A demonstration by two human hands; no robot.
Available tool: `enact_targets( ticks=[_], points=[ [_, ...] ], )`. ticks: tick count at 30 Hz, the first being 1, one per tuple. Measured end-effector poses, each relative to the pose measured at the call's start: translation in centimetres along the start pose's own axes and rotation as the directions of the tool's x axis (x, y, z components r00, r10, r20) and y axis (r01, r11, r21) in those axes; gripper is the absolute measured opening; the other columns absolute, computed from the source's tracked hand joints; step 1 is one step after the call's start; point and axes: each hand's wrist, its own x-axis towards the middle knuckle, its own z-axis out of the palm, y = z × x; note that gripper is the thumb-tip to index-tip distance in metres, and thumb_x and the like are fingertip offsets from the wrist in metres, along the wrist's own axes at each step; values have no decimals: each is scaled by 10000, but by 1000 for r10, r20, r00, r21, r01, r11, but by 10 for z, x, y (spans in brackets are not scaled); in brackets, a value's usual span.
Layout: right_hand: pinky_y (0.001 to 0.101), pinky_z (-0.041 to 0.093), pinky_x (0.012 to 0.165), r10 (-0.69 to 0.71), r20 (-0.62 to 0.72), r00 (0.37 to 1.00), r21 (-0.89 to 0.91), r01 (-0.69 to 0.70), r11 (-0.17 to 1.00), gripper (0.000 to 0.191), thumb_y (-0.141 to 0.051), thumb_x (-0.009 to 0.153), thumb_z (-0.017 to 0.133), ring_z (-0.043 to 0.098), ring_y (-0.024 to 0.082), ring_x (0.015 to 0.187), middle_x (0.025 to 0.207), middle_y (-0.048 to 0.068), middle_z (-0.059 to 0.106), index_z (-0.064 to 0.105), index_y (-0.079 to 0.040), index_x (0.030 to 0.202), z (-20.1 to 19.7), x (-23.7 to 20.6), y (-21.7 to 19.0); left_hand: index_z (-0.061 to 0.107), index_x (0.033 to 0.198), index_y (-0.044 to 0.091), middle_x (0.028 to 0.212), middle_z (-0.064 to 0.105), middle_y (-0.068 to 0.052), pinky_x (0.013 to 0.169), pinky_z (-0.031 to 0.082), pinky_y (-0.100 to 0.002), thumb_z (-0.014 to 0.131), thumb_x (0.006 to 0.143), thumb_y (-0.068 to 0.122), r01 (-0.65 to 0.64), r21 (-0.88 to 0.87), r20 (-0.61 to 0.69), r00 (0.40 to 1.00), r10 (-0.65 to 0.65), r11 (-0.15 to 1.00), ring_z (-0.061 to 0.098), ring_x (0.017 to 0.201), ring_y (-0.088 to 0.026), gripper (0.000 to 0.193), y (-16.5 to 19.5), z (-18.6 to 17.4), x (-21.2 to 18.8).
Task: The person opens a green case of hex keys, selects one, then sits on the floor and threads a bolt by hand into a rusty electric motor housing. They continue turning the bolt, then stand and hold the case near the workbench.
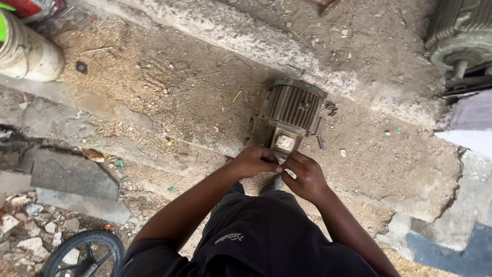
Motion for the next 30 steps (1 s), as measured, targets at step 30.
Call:
enact_targets(
  ticks=[30],
  points=[
    [358,510,709,9,-169,986,269,38,962,230,39,892,694,610,230,852,933,102,566,747,-34,1104,3,-3,-27,698,1226,35,856,604,31,682,395,-278,790,908,290,76,-722,185,979,87,688,477,743,-87,417,-11,24,-17]
  ],
)
